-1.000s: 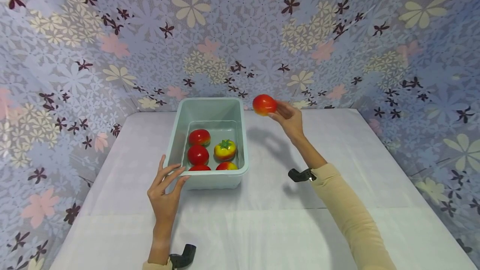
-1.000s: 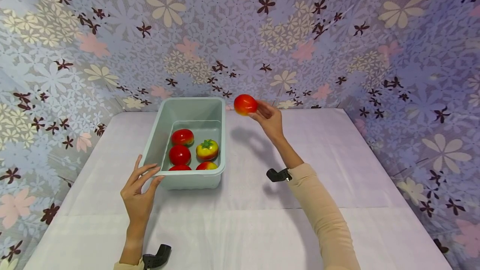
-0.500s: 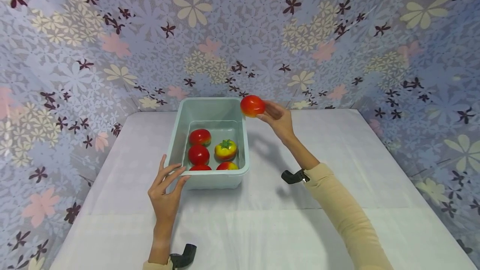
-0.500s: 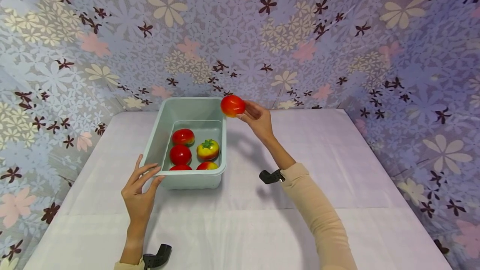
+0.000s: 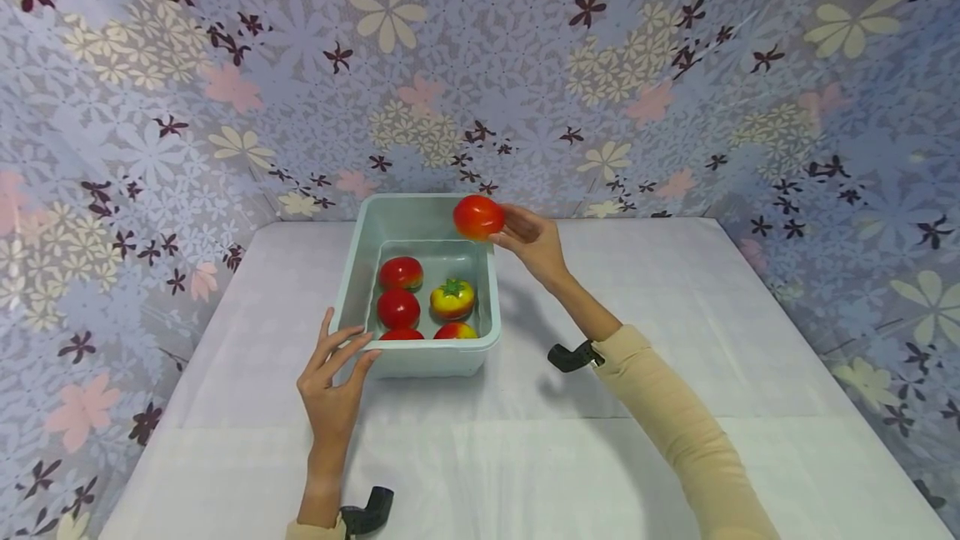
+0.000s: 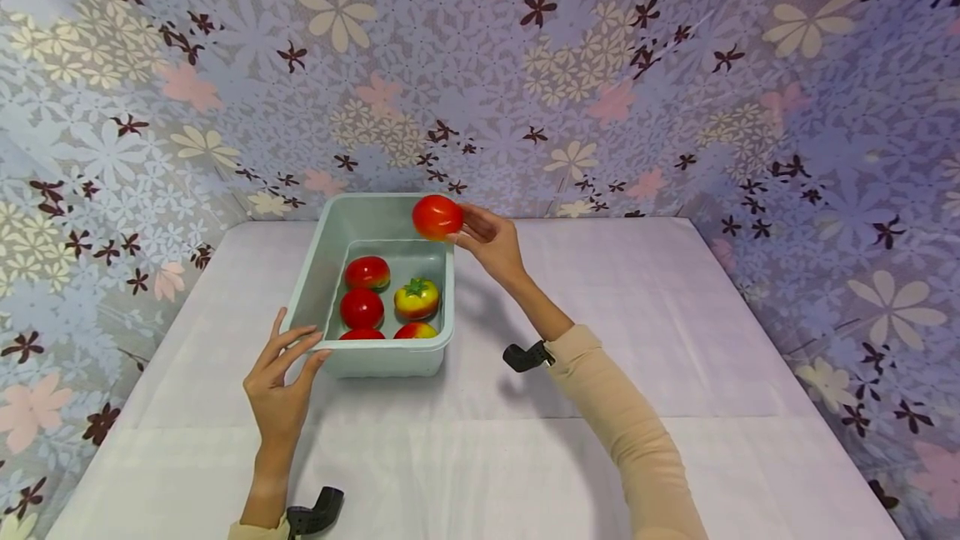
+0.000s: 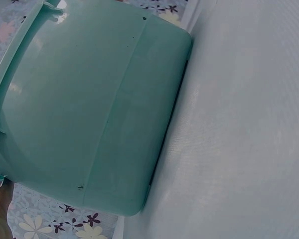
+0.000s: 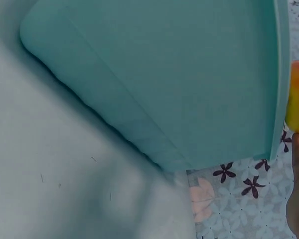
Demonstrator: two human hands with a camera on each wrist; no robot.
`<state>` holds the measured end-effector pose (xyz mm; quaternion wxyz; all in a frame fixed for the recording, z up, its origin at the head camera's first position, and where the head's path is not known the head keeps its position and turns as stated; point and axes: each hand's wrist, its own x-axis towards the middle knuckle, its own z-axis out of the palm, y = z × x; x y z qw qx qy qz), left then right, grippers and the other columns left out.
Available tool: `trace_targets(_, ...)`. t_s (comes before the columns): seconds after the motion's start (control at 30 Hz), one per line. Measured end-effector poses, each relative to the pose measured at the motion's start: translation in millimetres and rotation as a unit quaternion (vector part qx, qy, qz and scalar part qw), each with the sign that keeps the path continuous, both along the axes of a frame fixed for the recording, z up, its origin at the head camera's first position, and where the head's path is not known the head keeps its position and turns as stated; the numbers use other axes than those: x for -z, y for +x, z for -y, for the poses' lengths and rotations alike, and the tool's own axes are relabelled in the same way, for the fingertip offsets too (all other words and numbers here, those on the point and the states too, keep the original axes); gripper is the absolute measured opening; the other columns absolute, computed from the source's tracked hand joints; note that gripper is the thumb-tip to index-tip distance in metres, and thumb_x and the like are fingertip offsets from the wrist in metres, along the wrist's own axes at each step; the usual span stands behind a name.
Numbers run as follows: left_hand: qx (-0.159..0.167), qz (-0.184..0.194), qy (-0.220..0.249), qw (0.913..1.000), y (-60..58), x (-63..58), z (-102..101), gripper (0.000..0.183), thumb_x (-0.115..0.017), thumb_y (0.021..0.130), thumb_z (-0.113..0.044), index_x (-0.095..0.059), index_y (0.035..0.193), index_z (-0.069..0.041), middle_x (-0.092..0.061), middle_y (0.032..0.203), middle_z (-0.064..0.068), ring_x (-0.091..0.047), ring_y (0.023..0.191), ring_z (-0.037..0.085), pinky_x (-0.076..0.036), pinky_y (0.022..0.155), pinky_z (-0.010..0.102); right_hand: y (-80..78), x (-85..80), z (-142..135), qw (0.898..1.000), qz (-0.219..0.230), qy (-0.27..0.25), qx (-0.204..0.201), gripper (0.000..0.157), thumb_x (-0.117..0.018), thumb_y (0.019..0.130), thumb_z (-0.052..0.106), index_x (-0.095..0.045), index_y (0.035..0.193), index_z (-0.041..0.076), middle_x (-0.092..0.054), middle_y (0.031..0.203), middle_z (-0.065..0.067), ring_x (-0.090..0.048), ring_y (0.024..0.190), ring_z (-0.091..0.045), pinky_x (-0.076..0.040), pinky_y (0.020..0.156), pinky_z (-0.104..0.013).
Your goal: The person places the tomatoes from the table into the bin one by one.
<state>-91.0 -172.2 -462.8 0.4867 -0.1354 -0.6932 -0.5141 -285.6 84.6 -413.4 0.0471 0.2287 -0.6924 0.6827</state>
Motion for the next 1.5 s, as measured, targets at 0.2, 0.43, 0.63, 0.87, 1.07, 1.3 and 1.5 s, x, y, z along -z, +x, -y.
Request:
trace_targets(0.2,-0.001,0.011,-0.001,0.9999,1.2,-0.6,-1,0.033,-0.076,0.060,0.023,-0.072,0.091,0.013,-0.066,0.093,0.032,-0.048,0.129,0.049,-0.037,0.115,0.041,0.8,2.9,3,1.000,-0.002,0.003,-0.005,0.051,-0.071,0.083,-0.008,-0.053,0.131,-0.012,-0.056,0.134,-0.029,-0.056,0.126,-0.035,-0.045,0.104,-0.049)
trace_targets(0.43,-0.001,0.009,-0.001,1.0000,-0.3,-0.4,0,0.032,-0.078,0.061,0.021,-0.072,0.091,0.013,-0.067,0.093,0.031,-0.048,0.130,0.047,-0.038,0.113,0.047,-6.4,13.4,6,1.000,-0.006,-0.011,-0.012,0.051,-0.072,0.082,-0.007,-0.055,0.130,-0.009,-0.057,0.134,-0.027,-0.057,0.125,-0.034,-0.049,0.102,-0.042)
trace_targets(0.63,-0.007,0.014,-0.005,0.9999,-0.6,-2.4,0,0.033,-0.076,0.059,0.023,-0.071,0.090,0.014,-0.066,0.092,0.032,-0.049,0.129,0.047,-0.038,0.113,0.045,-16.8,26.6,8,1.000,-0.010,-0.011,-0.007,0.052,-0.073,0.082,-0.005,-0.056,0.131,-0.006,-0.058,0.134,-0.024,-0.058,0.124,-0.030,-0.051,0.100,-0.033)
trace_targets(0.87,-0.002,0.010,-0.005,0.9999,-0.9,-2.3,1,0.032,-0.077,0.060,0.023,-0.071,0.090,0.014,-0.066,0.092,0.032,-0.049,0.127,0.051,-0.036,0.115,0.044,-16.2,24.2,8,1.000,0.005,-0.014,-0.015,0.053,-0.070,0.082,-0.009,-0.054,0.132,-0.008,-0.056,0.135,-0.026,-0.055,0.127,-0.035,-0.048,0.103,-0.039)
trace_targets(1.07,0.002,0.008,0.001,1.0000,-1.1,-2.8,1,0.032,-0.077,0.061,0.021,-0.072,0.091,0.013,-0.066,0.093,0.032,-0.048,0.123,0.057,-0.035,0.116,0.045,-4.2,9.3,10,1.000,0.010,-0.002,-0.011,0.052,-0.071,0.082,-0.009,-0.053,0.131,-0.012,-0.055,0.134,-0.029,-0.056,0.126,-0.035,-0.048,0.102,-0.042)
trace_targets(1.3,-0.002,0.011,0.000,0.9999,-0.8,-1.9,1,0.031,-0.078,0.061,0.021,-0.072,0.091,0.013,-0.066,0.092,0.032,-0.048,0.126,0.053,-0.036,0.115,0.045,1.4,4.7,12,1.000,0.011,-0.004,-0.011,0.051,-0.070,0.083,-0.009,-0.052,0.131,-0.012,-0.055,0.134,-0.030,-0.057,0.125,-0.035,-0.048,0.102,-0.041)
trace_targets(1.5,-0.004,0.015,0.000,0.9999,0.3,-0.9,0,0.032,-0.077,0.060,0.023,-0.072,0.090,0.014,-0.066,0.092,0.032,-0.049,0.128,0.050,-0.036,0.115,0.044,-4.9,14.0,11,1.000,-0.002,-0.015,-0.020,0.051,-0.069,0.082,-0.012,-0.052,0.130,-0.014,-0.054,0.133,-0.032,-0.057,0.125,-0.036,-0.045,0.104,-0.049)
